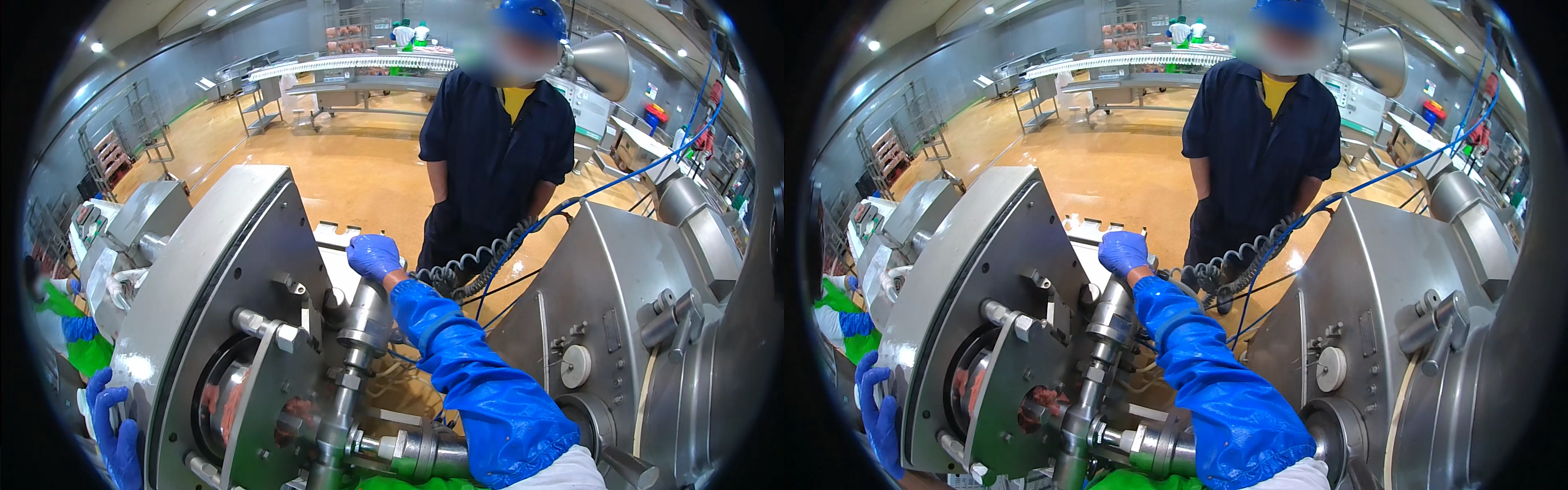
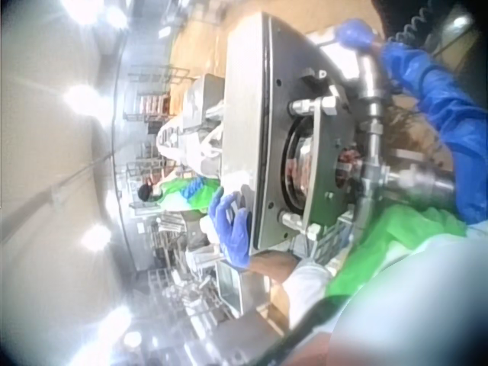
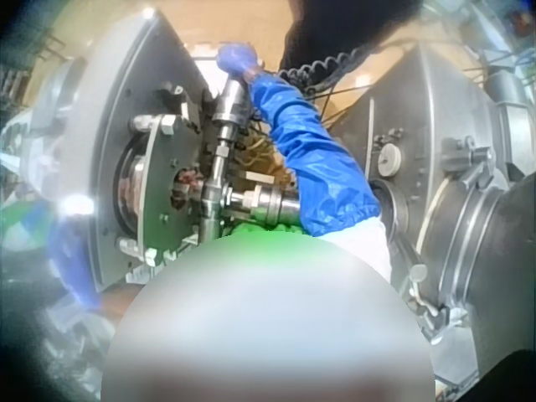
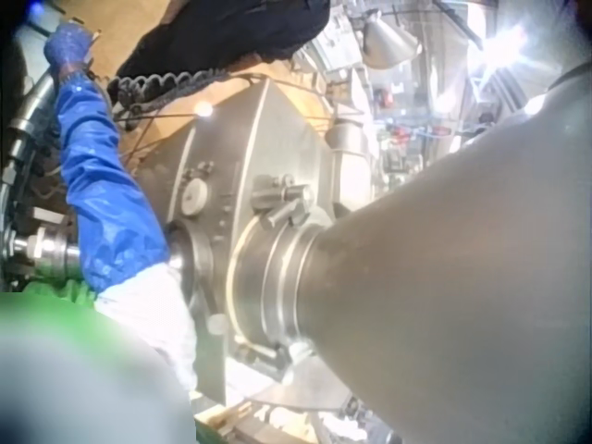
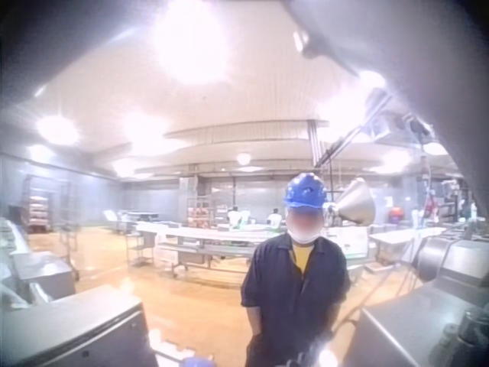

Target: The person operates a sausage-filling machine in a food processing plant. They load ground meat into the machine, guide the casing onto the nozzle, and collect the formed sausages into a basket. The person also adjusts machine components and interacts with a supervisor.

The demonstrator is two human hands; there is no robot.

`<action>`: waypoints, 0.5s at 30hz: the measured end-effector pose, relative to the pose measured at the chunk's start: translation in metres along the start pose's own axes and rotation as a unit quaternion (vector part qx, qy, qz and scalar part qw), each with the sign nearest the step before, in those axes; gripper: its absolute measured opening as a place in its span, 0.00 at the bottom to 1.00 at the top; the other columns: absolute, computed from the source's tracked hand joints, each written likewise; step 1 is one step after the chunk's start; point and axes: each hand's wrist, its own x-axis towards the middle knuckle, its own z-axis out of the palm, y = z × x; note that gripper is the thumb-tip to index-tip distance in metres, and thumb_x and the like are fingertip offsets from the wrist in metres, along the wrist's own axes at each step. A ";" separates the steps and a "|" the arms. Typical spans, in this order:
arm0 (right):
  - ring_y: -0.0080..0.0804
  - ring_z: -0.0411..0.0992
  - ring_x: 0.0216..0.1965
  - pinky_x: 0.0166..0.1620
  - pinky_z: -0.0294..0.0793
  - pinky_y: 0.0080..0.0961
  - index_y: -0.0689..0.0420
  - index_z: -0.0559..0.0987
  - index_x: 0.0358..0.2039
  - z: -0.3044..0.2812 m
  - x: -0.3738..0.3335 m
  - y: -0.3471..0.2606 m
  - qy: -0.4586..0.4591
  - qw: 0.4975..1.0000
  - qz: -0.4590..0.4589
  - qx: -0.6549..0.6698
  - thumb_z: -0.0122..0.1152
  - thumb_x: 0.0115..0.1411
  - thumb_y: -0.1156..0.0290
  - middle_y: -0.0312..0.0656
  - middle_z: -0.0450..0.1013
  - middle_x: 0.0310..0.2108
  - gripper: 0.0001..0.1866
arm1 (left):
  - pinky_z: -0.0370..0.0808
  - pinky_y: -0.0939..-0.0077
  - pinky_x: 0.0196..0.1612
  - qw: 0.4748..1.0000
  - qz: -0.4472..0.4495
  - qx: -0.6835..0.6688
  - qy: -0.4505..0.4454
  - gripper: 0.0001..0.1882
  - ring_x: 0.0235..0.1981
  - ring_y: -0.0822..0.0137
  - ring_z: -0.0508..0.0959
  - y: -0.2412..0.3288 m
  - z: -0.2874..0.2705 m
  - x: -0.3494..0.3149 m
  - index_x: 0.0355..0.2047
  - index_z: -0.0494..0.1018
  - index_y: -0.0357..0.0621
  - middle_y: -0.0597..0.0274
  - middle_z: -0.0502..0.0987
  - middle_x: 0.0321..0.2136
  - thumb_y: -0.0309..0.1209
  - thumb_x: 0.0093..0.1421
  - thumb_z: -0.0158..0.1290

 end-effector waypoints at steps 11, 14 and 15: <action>0.49 0.77 0.38 0.41 0.75 0.45 0.52 0.83 0.31 0.007 0.001 0.004 0.025 1.000 -0.015 -0.004 0.44 0.57 0.59 0.49 0.79 0.34 0.18 | 0.46 0.56 0.68 1.000 -0.010 -0.020 0.013 0.21 0.65 0.53 0.57 0.001 0.006 0.002 0.47 0.69 0.40 0.48 0.61 0.61 0.38 0.55 0.49; 0.48 0.78 0.36 0.38 0.77 0.44 0.51 0.84 0.28 0.002 0.008 0.004 0.033 0.999 -0.021 -0.007 0.47 0.55 0.61 0.47 0.79 0.32 0.16 | 0.46 0.57 0.68 0.999 -0.007 -0.029 0.023 0.21 0.65 0.53 0.57 0.007 0.008 0.002 0.46 0.69 0.40 0.48 0.61 0.61 0.38 0.55 0.49; 0.49 0.78 0.37 0.40 0.76 0.44 0.52 0.84 0.29 0.003 0.007 0.004 0.027 0.999 -0.017 -0.004 0.46 0.56 0.60 0.48 0.79 0.33 0.17 | 0.46 0.57 0.68 1.000 -0.007 -0.017 0.016 0.21 0.64 0.52 0.57 0.004 0.006 0.003 0.46 0.69 0.40 0.47 0.61 0.60 0.38 0.55 0.49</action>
